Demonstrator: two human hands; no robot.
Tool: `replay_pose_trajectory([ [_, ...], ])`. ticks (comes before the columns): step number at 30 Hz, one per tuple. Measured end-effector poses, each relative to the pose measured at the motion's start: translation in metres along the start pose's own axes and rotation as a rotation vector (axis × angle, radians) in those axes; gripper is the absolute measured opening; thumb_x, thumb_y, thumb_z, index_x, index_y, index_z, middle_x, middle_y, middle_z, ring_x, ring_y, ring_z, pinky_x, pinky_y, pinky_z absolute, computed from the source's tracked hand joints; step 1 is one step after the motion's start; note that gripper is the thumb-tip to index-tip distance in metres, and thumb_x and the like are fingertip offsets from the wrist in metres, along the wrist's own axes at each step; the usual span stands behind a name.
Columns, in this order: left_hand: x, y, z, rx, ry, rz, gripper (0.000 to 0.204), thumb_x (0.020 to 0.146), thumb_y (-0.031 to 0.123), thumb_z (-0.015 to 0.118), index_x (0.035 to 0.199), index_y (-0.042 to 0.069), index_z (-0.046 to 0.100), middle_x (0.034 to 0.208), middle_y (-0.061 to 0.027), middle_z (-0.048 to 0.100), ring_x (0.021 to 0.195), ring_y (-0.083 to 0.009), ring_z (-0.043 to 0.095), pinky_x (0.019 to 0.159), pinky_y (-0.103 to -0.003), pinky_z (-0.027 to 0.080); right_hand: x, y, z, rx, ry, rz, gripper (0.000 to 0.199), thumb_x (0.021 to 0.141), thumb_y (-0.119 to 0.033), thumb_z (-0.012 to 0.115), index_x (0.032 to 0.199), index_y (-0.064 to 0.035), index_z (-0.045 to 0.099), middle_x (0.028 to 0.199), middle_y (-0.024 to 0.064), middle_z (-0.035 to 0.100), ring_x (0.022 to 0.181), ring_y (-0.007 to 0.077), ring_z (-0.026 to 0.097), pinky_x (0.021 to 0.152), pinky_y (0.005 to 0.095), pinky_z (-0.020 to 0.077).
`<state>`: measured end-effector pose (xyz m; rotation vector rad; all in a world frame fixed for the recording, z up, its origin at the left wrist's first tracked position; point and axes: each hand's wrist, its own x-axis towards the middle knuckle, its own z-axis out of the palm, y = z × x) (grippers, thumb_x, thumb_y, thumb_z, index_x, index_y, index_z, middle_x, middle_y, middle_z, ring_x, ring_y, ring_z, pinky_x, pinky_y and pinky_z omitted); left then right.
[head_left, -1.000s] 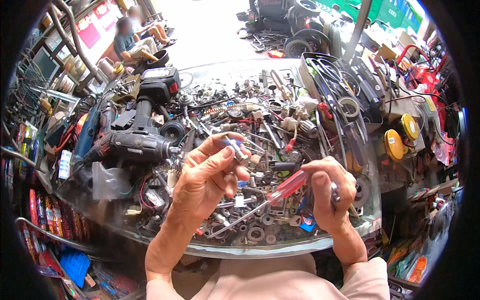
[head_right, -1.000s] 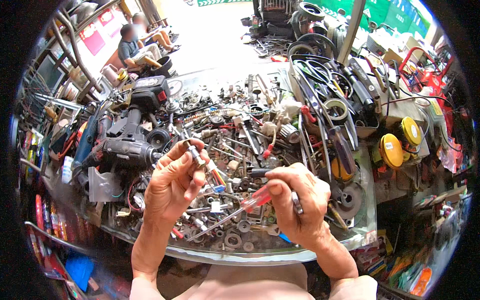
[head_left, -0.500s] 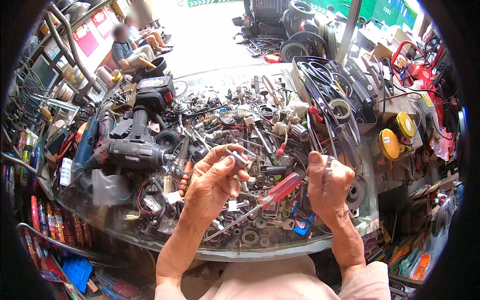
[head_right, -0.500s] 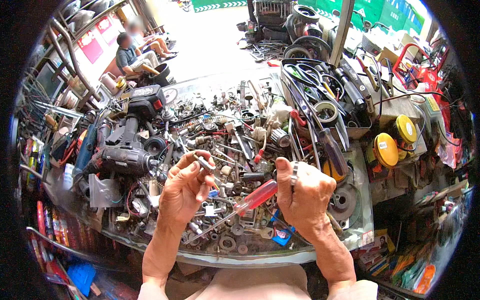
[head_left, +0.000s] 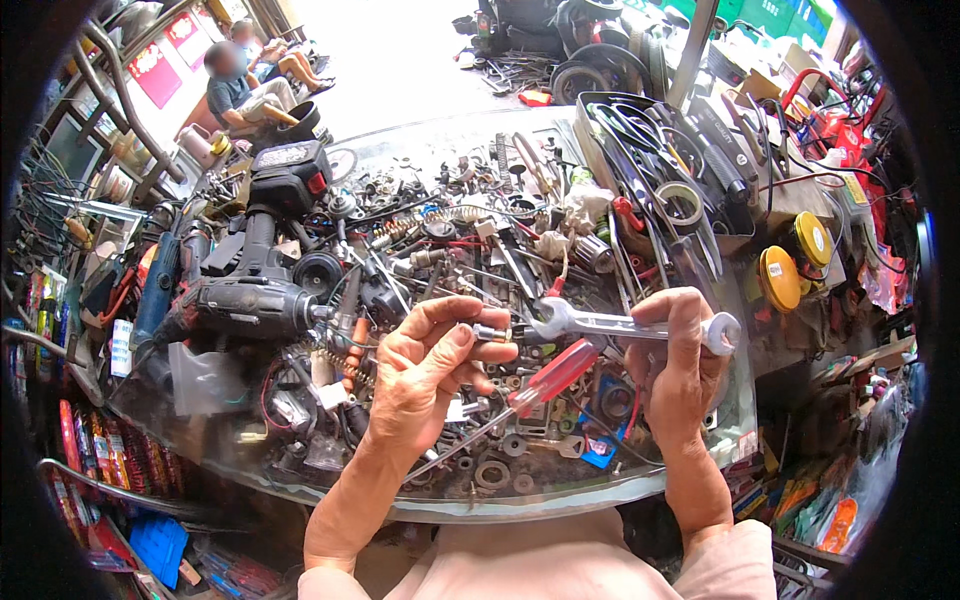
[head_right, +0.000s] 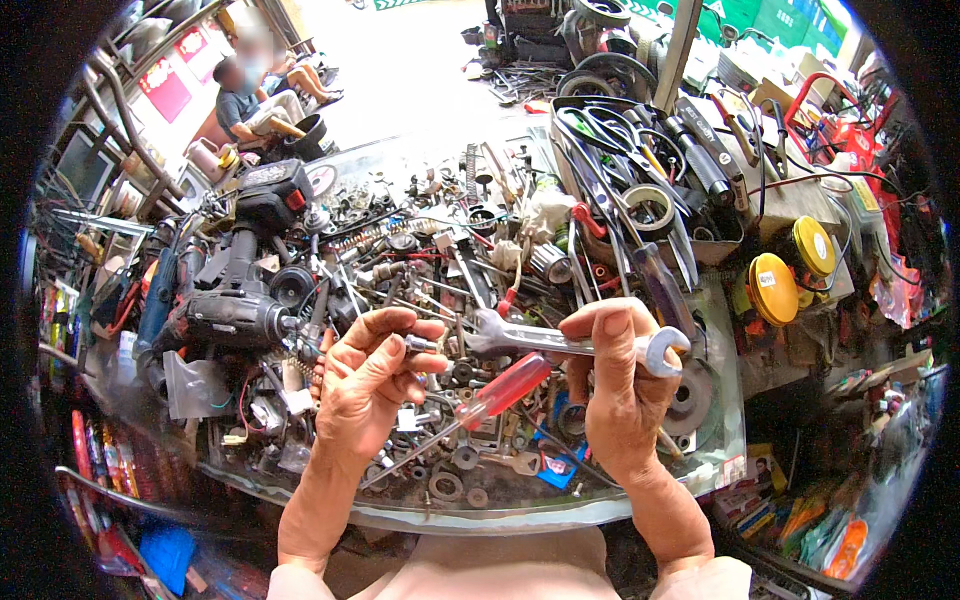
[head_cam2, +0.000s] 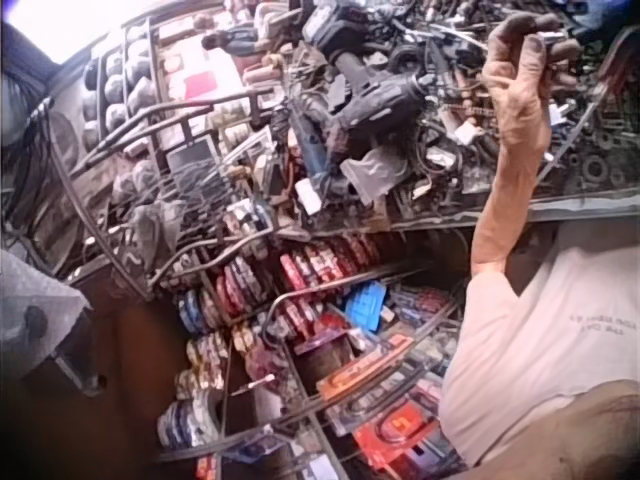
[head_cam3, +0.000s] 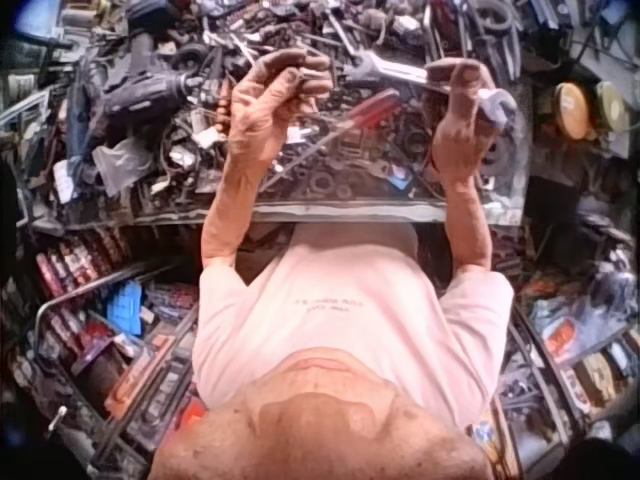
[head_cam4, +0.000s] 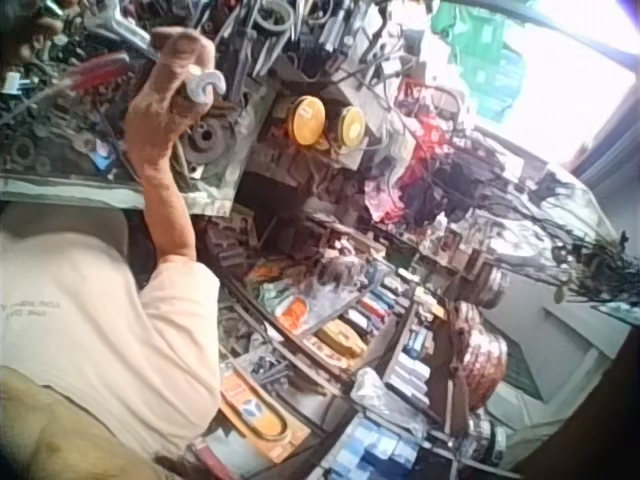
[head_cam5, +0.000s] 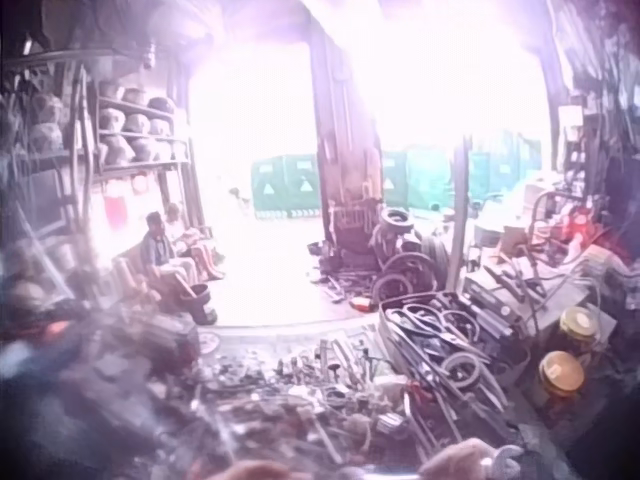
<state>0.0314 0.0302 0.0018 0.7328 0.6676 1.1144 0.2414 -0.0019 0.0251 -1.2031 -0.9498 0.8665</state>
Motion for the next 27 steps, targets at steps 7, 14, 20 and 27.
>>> replay_pose_trajectory([
  [7, -0.003, -0.005, 0.004, 0.269, 0.066, 0.138, 0.022, 0.089, 0.006, 0.056, 0.110, -0.001, 0.052, 0.107, -0.0186, 0.062, 0.082, -0.0183, 0.067, 0.042, -0.015, 0.045, -0.011, -0.007, 0.002, 0.132, -0.166, -0.041, 0.037, 0.091, -0.036, 0.055, 0.097, 0.0010, 0.054, 0.070, 0.0053, 0.057, 0.049, 0.0072, 0.050, 0.044, 0.0205, 0.0386],
  [14, -0.003, -0.002, 0.003, 0.206, 0.033, 0.121, 0.027, 0.088, -0.002, 0.054, 0.114, -0.004, 0.048, 0.114, -0.0190, 0.059, 0.094, -0.0184, 0.064, 0.052, -0.020, 0.052, -0.015, -0.005, 0.005, 0.080, -0.301, -0.074, 0.021, 0.088, -0.018, 0.059, 0.092, 0.0026, 0.061, 0.077, 0.0077, 0.060, 0.057, 0.0089, 0.055, 0.051, 0.0211, 0.0441],
  [20, -0.005, -0.005, 0.007, 0.289, -0.003, 0.165, 0.032, 0.087, -0.005, 0.053, 0.118, -0.005, 0.047, 0.116, -0.0193, 0.057, 0.093, -0.0164, 0.062, 0.061, -0.024, 0.057, -0.013, 0.005, 0.006, -0.149, -0.354, -0.327, 0.012, 0.081, -0.008, 0.065, 0.088, 0.0021, 0.063, 0.078, 0.0154, 0.065, 0.069, 0.0240, 0.064, 0.062, 0.0301, 0.0507],
  [27, -0.006, -0.008, 0.010, 0.318, -0.019, 0.115, 0.038, 0.086, -0.006, 0.055, 0.121, -0.005, 0.044, 0.118, -0.0211, 0.056, 0.099, -0.0209, 0.061, 0.070, -0.028, 0.057, -0.014, 0.005, 0.006, -0.197, -0.337, -0.287, 0.011, 0.082, -0.007, 0.063, 0.087, 0.0028, 0.062, 0.076, 0.0143, 0.064, 0.067, 0.0224, 0.063, 0.060, 0.0299, 0.0501],
])
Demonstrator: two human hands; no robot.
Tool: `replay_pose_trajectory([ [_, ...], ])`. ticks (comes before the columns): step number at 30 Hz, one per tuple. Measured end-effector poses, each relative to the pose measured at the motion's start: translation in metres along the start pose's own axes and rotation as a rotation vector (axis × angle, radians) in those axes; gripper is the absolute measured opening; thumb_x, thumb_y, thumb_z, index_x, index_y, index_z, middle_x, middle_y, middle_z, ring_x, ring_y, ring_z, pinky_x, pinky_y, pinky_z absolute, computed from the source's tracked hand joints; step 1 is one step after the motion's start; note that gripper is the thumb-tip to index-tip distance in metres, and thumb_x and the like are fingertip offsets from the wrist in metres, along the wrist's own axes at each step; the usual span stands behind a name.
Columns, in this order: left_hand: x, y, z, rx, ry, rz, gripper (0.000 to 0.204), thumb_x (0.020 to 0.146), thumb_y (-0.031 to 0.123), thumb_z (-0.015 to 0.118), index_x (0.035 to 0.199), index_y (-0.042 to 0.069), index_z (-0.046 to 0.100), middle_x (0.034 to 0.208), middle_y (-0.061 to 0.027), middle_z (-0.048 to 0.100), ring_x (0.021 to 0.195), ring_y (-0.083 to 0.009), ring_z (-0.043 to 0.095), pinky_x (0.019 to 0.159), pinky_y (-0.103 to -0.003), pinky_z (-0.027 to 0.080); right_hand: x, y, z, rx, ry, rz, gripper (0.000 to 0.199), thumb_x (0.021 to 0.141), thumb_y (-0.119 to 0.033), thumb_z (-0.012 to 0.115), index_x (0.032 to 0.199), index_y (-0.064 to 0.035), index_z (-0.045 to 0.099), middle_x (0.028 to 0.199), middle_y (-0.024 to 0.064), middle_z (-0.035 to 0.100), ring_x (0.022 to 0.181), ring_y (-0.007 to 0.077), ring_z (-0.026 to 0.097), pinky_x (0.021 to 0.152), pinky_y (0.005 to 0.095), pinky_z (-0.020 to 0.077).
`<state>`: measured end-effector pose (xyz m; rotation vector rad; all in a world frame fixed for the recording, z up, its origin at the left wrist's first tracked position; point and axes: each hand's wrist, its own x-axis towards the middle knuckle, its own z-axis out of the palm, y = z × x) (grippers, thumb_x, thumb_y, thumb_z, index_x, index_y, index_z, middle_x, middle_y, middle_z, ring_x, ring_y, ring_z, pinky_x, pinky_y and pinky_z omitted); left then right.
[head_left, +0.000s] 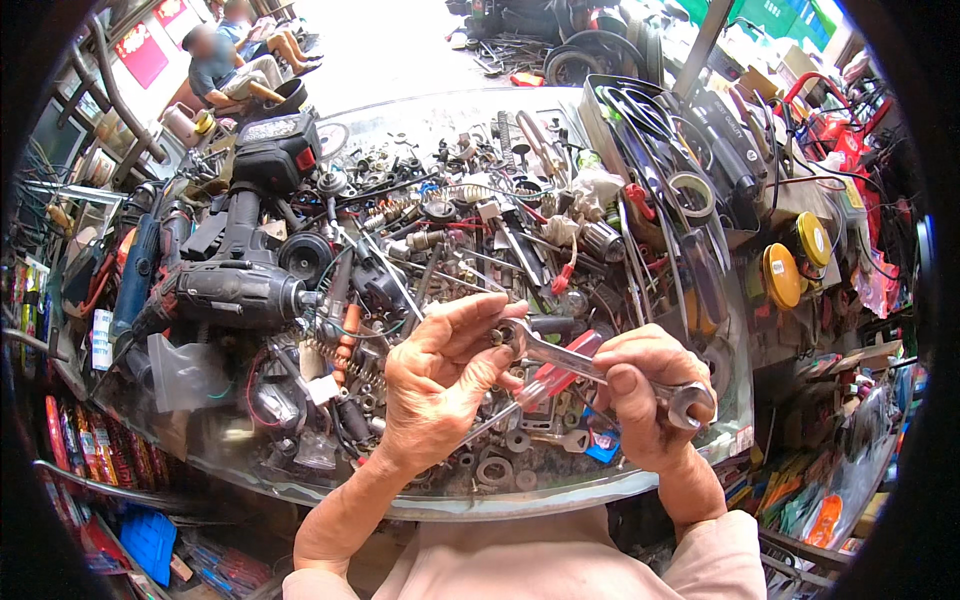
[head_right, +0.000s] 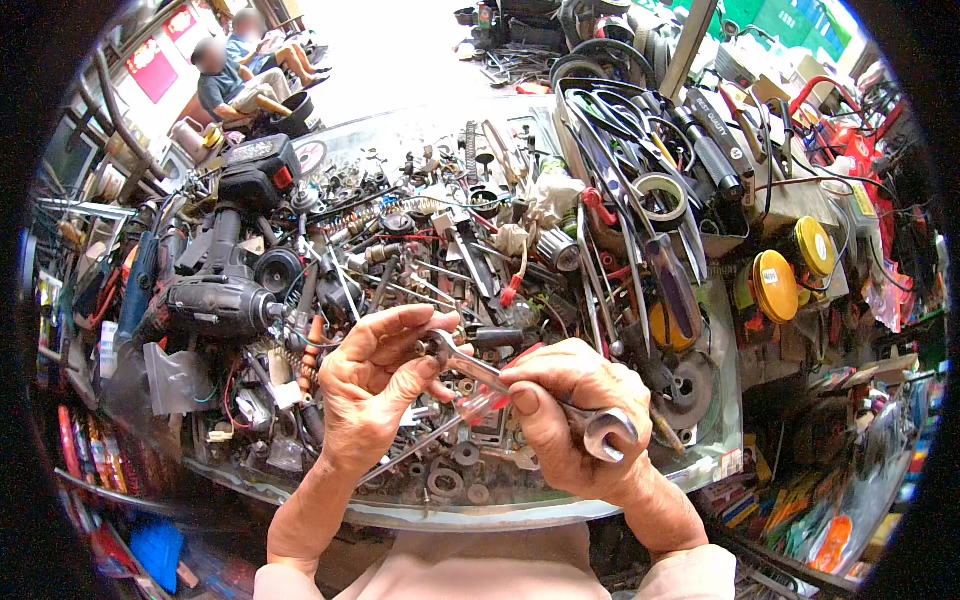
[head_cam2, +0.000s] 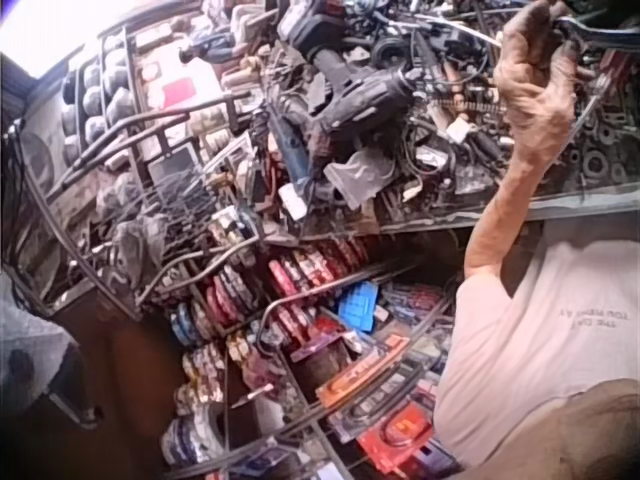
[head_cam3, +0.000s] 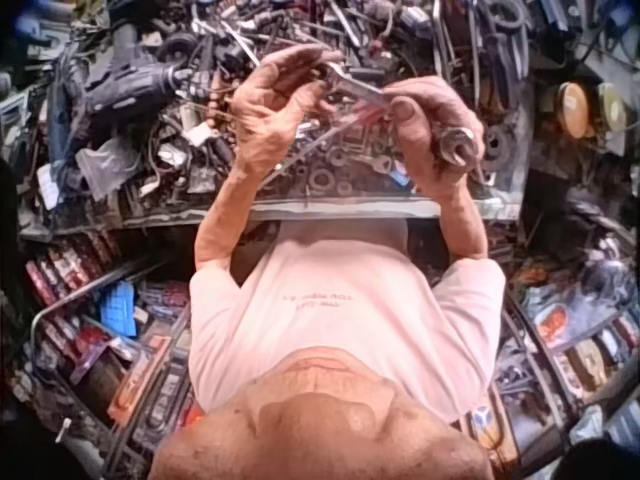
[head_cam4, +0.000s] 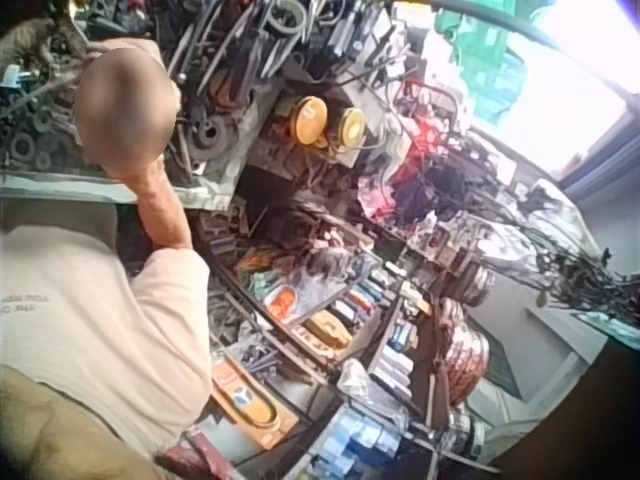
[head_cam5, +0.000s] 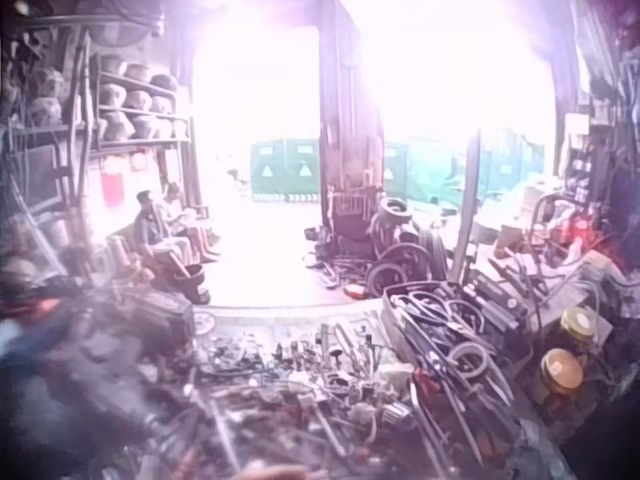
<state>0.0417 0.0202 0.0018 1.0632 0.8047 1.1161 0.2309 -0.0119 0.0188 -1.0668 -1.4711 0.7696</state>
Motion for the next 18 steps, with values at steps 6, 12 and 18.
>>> replay_pose_trajectory([
  [6, 0.003, -0.001, -0.005, -0.234, -0.002, -0.104, 0.046, 0.082, -0.002, 0.059, 0.125, -0.004, 0.043, 0.119, -0.0250, 0.054, 0.099, -0.0242, 0.061, 0.075, -0.033, 0.057, 0.001, 0.001, 0.000, 0.146, 0.060, 0.125, 0.016, 0.087, -0.011, 0.059, 0.088, 0.0045, 0.061, 0.075, 0.0085, 0.061, 0.057, 0.0113, 0.055, 0.051, 0.0244, 0.0447],
  [12, 0.005, 0.003, -0.008, -0.520, -0.030, -0.231, 0.041, 0.087, 0.000, 0.052, 0.127, -0.004, 0.042, 0.122, -0.0254, 0.052, 0.103, -0.0261, 0.060, 0.081, -0.036, 0.056, 0.003, -0.008, 0.004, 0.292, 0.177, 0.277, 0.021, 0.089, -0.020, 0.060, 0.089, 0.0018, 0.060, 0.074, 0.0055, 0.060, 0.054, 0.0071, 0.055, 0.047, 0.0196, 0.0428],
  [18, 0.002, 0.004, -0.008, -0.347, 0.008, -0.197, 0.044, 0.084, 0.002, 0.060, 0.124, -0.005, 0.044, 0.119, -0.0219, 0.056, 0.101, -0.0243, 0.061, 0.076, -0.034, 0.057, 0.006, -0.009, 0.001, 0.312, 0.183, 0.382, 0.024, 0.088, -0.023, 0.061, 0.087, 0.0009, 0.059, 0.066, 0.0039, 0.059, 0.048, 0.0077, 0.054, 0.043, 0.0202, 0.0402],
])
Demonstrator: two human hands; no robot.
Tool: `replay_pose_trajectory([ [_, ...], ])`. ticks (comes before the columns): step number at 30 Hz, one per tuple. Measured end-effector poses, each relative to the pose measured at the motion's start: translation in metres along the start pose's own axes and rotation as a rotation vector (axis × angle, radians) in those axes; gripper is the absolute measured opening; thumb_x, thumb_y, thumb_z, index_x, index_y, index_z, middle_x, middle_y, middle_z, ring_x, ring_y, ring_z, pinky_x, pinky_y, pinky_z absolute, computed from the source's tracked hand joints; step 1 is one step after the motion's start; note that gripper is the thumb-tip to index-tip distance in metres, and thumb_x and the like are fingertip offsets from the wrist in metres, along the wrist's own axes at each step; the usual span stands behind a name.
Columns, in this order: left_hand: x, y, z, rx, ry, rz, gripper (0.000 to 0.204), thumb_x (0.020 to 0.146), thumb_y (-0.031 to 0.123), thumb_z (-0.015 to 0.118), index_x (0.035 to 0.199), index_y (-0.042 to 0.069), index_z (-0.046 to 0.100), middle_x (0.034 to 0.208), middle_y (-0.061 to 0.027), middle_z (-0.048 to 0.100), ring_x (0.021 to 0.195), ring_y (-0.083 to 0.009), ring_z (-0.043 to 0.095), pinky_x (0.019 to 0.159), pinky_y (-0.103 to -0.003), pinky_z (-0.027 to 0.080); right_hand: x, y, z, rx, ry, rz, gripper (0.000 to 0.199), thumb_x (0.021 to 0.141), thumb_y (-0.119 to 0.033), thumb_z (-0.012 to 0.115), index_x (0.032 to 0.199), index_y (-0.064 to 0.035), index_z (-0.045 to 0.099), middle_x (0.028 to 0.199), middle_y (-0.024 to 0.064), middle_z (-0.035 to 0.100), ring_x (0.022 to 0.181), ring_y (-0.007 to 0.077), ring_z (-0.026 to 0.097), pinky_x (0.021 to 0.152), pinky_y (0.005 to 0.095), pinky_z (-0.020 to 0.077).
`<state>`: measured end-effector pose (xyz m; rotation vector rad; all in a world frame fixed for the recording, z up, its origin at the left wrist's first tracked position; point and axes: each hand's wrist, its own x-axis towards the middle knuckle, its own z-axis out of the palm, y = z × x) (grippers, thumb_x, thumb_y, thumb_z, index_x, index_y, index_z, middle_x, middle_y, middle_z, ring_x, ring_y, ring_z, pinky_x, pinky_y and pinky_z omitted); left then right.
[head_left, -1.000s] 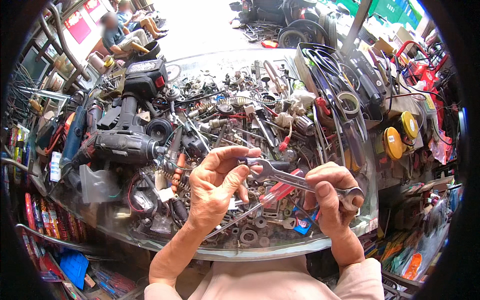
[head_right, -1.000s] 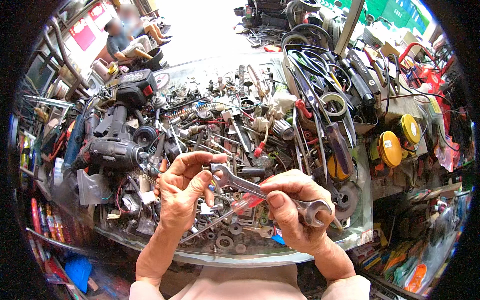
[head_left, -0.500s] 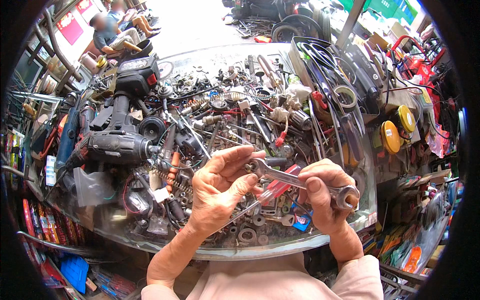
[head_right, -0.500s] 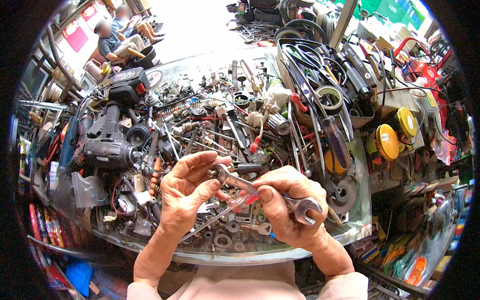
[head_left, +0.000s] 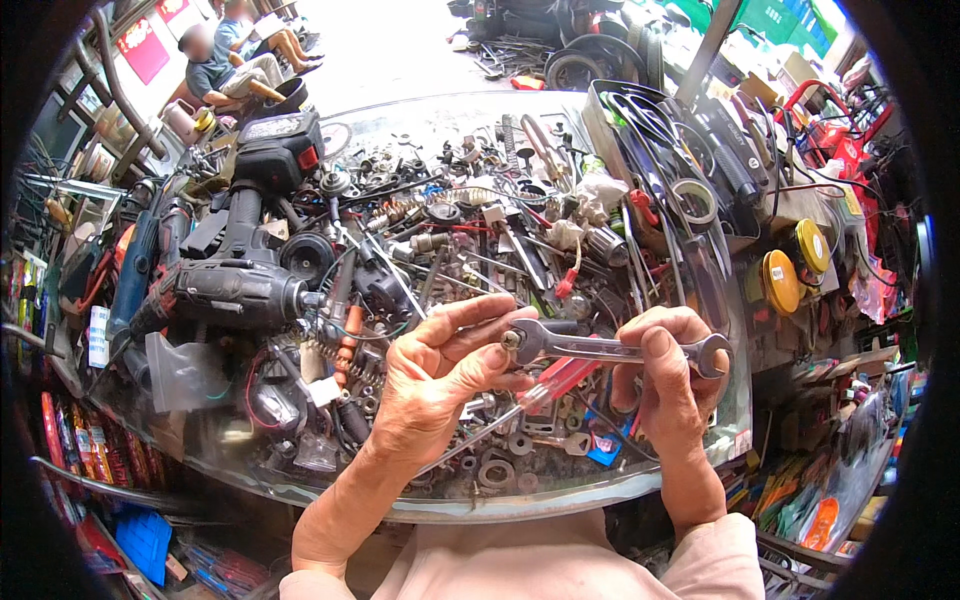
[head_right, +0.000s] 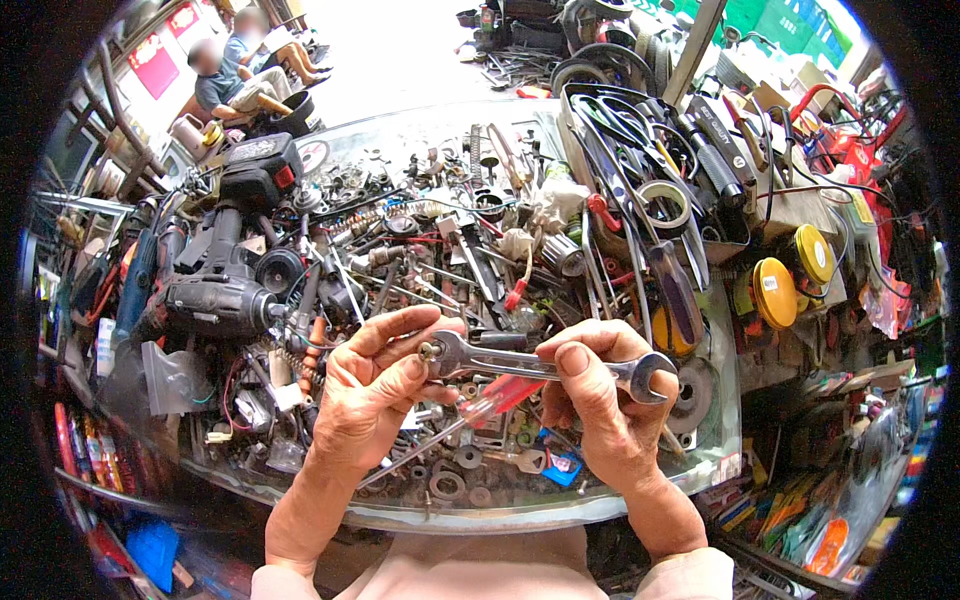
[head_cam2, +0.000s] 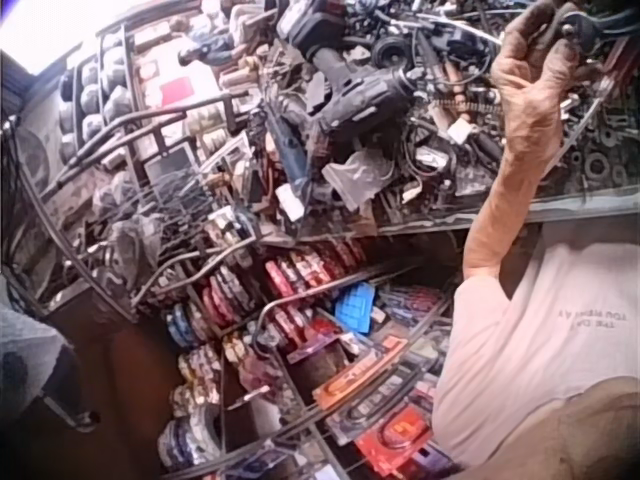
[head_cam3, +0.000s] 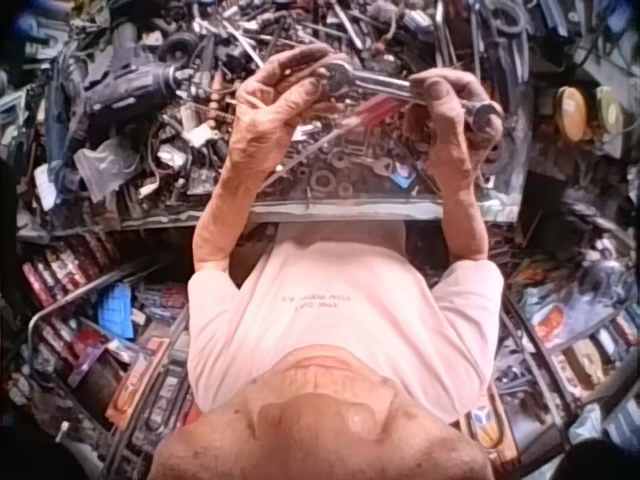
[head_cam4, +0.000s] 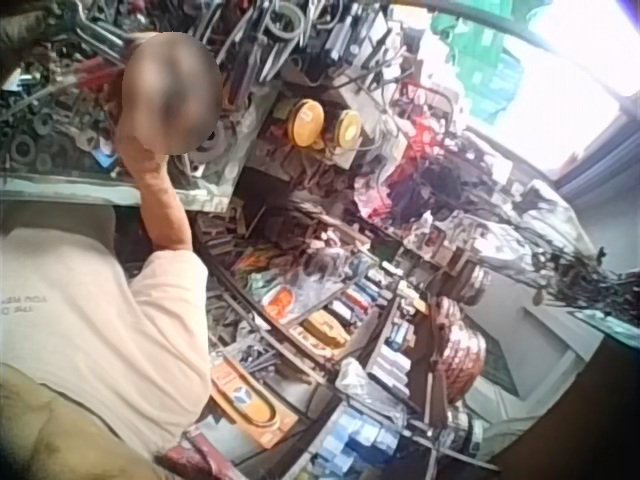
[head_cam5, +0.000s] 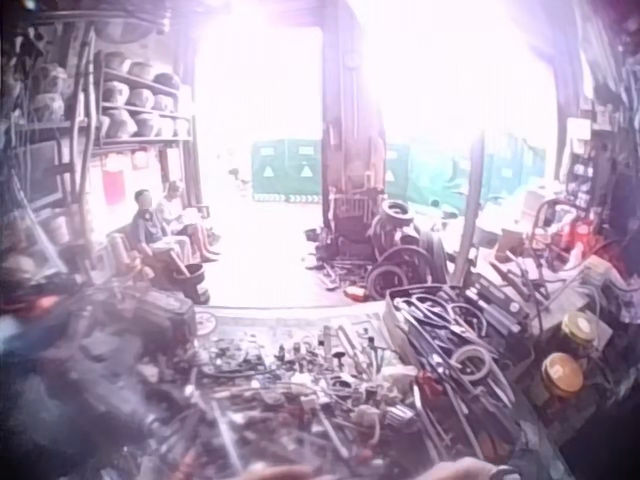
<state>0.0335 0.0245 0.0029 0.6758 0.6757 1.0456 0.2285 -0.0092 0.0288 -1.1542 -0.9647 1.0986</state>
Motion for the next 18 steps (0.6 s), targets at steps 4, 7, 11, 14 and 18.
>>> replay_pose_trajectory([
  [4, -0.0008, 0.0027, 0.0001, 0.058, 0.023, -0.016, 0.047, 0.080, -0.001, 0.064, 0.123, -0.005, 0.045, 0.116, -0.0201, 0.058, 0.099, -0.0230, 0.062, 0.073, -0.032, 0.057, 0.0037, 0.0009, -0.0017, 0.004, -0.004, 0.054, 0.026, 0.088, -0.025, 0.060, 0.087, 0.0007, 0.059, 0.064, 0.0042, 0.059, 0.047, 0.0087, 0.054, 0.041, 0.0212, 0.0395],
  [7, -0.0030, 0.0024, 0.0010, 0.126, 0.020, 0.050, 0.046, 0.079, -0.003, 0.064, 0.122, -0.005, 0.046, 0.116, -0.0197, 0.058, 0.098, -0.0222, 0.062, 0.074, -0.032, 0.057, 0.0058, 0.0025, -0.0027, 0.020, -0.002, 0.084, 0.025, 0.088, -0.025, 0.060, 0.087, 0.0006, 0.059, 0.064, 0.0042, 0.058, 0.047, 0.0086, 0.053, 0.041, 0.0212, 0.0391],
  [11, -0.0032, 0.0027, 0.0031, 0.150, 0.050, 0.070, 0.046, 0.078, -0.006, 0.063, 0.121, -0.006, 0.046, 0.115, -0.0209, 0.058, 0.100, -0.0217, 0.061, 0.075, -0.032, 0.057, 0.0059, 0.0035, -0.0003, -0.002, -0.004, 0.081, 0.024, 0.089, -0.024, 0.060, 0.087, 0.0005, 0.059, 0.063, 0.0037, 0.058, 0.046, 0.0080, 0.052, 0.042, 0.0207, 0.0389],
  [14, -0.0012, 0.0028, 0.0022, 0.155, 0.057, 0.060, 0.045, 0.079, -0.006, 0.063, 0.121, -0.005, 0.047, 0.115, -0.0207, 0.059, 0.100, -0.0214, 0.061, 0.075, -0.032, 0.057, 0.0037, 0.0041, 0.0012, -0.024, -0.013, 0.070, 0.021, 0.089, -0.021, 0.059, 0.088, 0.0003, 0.060, 0.063, 0.0031, 0.058, 0.047, 0.0062, 0.052, 0.043, 0.0194, 0.0387],
  [18, -0.0005, -0.0012, -0.0014, 0.172, 0.054, 0.095, 0.041, 0.080, -0.005, 0.063, 0.118, -0.005, 0.050, 0.113, -0.0189, 0.059, 0.098, -0.0196, 0.061, 0.076, -0.032, 0.056, -0.0006, 0.0061, 0.0020, -0.018, -0.037, 0.062, 0.021, 0.091, -0.019, 0.057, 0.095, 0.0014, 0.059, 0.064, 0.0041, 0.059, 0.047, 0.0050, 0.049, 0.043, 0.0186, 0.0373],
])
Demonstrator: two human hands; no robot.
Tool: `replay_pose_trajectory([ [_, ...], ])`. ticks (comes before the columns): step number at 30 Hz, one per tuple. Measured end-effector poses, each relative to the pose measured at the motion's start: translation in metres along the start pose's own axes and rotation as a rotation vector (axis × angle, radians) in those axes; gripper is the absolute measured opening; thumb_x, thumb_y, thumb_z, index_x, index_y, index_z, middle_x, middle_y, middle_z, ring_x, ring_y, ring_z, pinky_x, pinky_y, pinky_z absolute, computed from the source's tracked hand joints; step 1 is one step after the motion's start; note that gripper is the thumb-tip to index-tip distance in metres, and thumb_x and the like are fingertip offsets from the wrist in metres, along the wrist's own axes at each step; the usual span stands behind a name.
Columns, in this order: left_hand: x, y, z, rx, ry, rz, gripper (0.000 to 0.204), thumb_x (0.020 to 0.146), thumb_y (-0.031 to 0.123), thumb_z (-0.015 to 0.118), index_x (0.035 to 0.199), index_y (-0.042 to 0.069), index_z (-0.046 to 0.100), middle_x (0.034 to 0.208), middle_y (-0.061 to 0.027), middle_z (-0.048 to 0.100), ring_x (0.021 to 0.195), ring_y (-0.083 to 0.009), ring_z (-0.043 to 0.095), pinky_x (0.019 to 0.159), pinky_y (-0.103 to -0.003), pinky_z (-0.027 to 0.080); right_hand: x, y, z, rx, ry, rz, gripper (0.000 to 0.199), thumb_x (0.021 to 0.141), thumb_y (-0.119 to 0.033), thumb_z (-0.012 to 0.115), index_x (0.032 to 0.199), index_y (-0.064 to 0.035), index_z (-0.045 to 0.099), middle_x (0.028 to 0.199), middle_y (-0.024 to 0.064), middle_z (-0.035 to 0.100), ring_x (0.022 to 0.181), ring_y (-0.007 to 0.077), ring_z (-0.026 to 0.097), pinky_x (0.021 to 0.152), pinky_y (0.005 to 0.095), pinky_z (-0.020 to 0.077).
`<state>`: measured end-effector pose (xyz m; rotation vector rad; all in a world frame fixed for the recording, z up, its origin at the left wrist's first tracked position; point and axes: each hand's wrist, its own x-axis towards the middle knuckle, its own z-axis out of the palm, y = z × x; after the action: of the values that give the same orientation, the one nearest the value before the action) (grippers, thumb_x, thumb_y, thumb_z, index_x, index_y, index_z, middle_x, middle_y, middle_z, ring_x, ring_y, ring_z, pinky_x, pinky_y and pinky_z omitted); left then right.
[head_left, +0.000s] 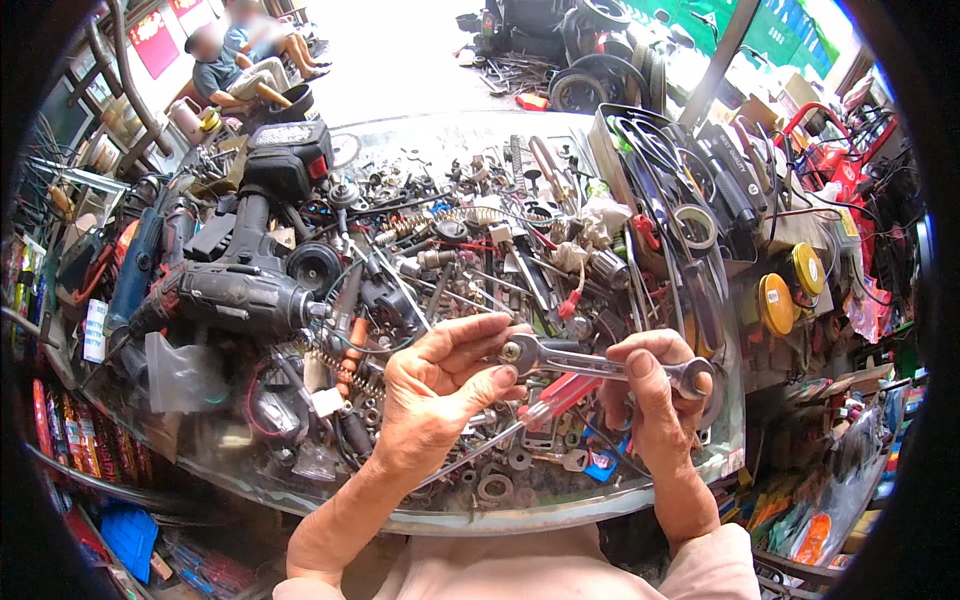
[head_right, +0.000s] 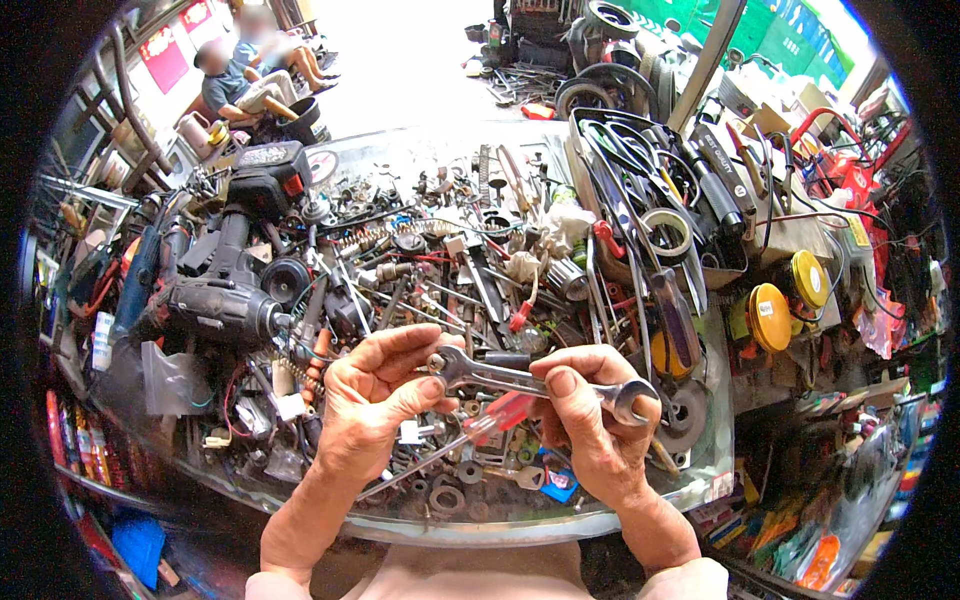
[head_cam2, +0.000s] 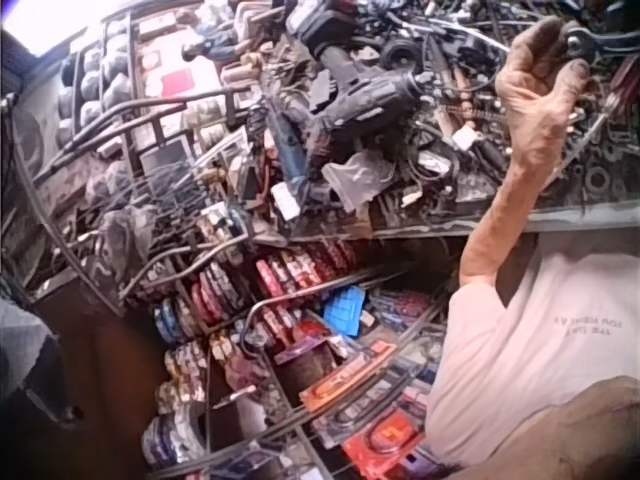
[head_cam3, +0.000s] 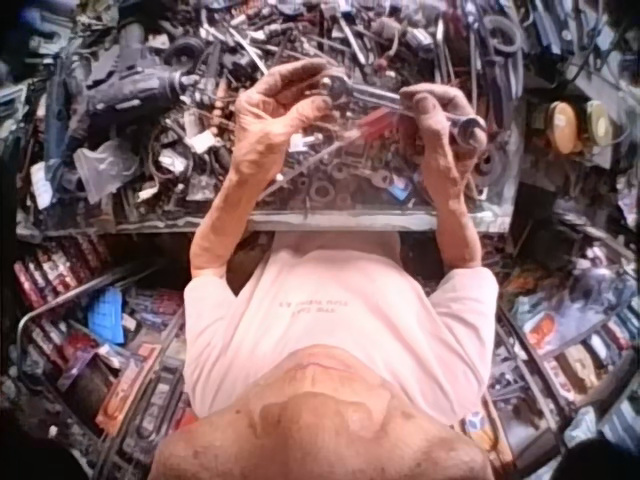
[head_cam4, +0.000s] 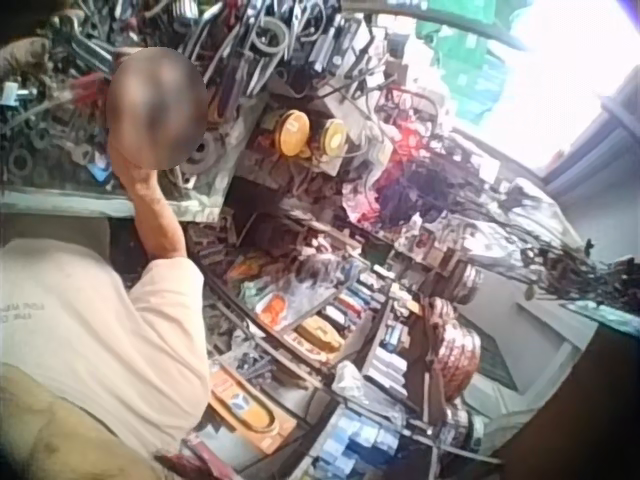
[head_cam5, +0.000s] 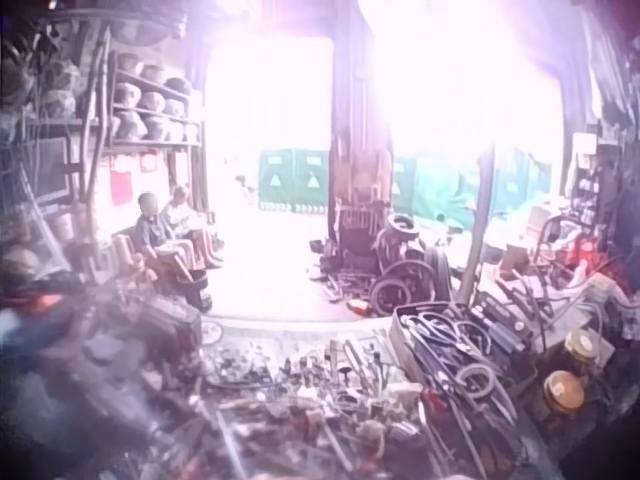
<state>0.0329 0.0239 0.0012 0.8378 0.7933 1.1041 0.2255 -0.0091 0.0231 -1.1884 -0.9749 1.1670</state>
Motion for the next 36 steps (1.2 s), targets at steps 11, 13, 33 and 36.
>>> replay_pose_trajectory([
  [11, 0.001, -0.003, -0.002, 0.032, -0.004, 0.058, 0.036, 0.080, -0.002, 0.067, 0.113, -0.004, 0.055, 0.108, -0.0141, 0.063, 0.092, -0.0150, 0.063, 0.080, -0.028, 0.054, -0.004, -0.004, 0.002, 0.020, -0.071, -0.029, 0.024, 0.091, -0.019, 0.057, 0.101, 0.0026, 0.053, 0.072, 0.0105, 0.064, 0.047, 0.0062, 0.051, 0.043, 0.0190, 0.0402],
  [13, -0.001, -0.002, -0.002, 0.040, 0.008, 0.086, 0.035, 0.080, -0.002, 0.066, 0.113, -0.005, 0.053, 0.109, -0.0153, 0.062, 0.094, -0.0164, 0.062, 0.081, -0.029, 0.054, -0.003, -0.001, -0.001, 0.066, -0.086, -0.023, 0.026, 0.091, -0.022, 0.055, 0.101, 0.0020, 0.052, 0.071, 0.0143, 0.064, 0.046, 0.0092, 0.054, 0.040, 0.0194, 0.0411],
  [33, -0.002, 0.008, -0.003, -0.055, 0.027, 0.180, 0.038, 0.081, -0.004, 0.058, 0.117, 0.000, 0.045, 0.117, -0.0187, 0.055, 0.096, -0.0207, 0.062, 0.078, -0.035, 0.056, 0.003, -0.007, -0.007, 0.151, -0.273, -0.007, 0.017, 0.086, 0.001, 0.057, 0.099, 0.0095, 0.062, 0.086, 0.0185, 0.066, 0.068, 0.0191, 0.067, 0.047, 0.0248, 0.0533],
  [36, -0.003, 0.008, 0.002, 0.043, 0.096, 0.220, 0.043, 0.079, 0.002, 0.059, 0.119, 0.001, 0.045, 0.113, -0.0174, 0.057, 0.090, -0.0283, 0.065, 0.070, -0.037, 0.058, 0.004, -0.009, -0.007, 0.177, -0.271, 0.018, 0.017, 0.086, 0.000, 0.058, 0.099, 0.0102, 0.062, 0.085, 0.0189, 0.066, 0.072, 0.0215, 0.068, 0.047, 0.0248, 0.0530],
])
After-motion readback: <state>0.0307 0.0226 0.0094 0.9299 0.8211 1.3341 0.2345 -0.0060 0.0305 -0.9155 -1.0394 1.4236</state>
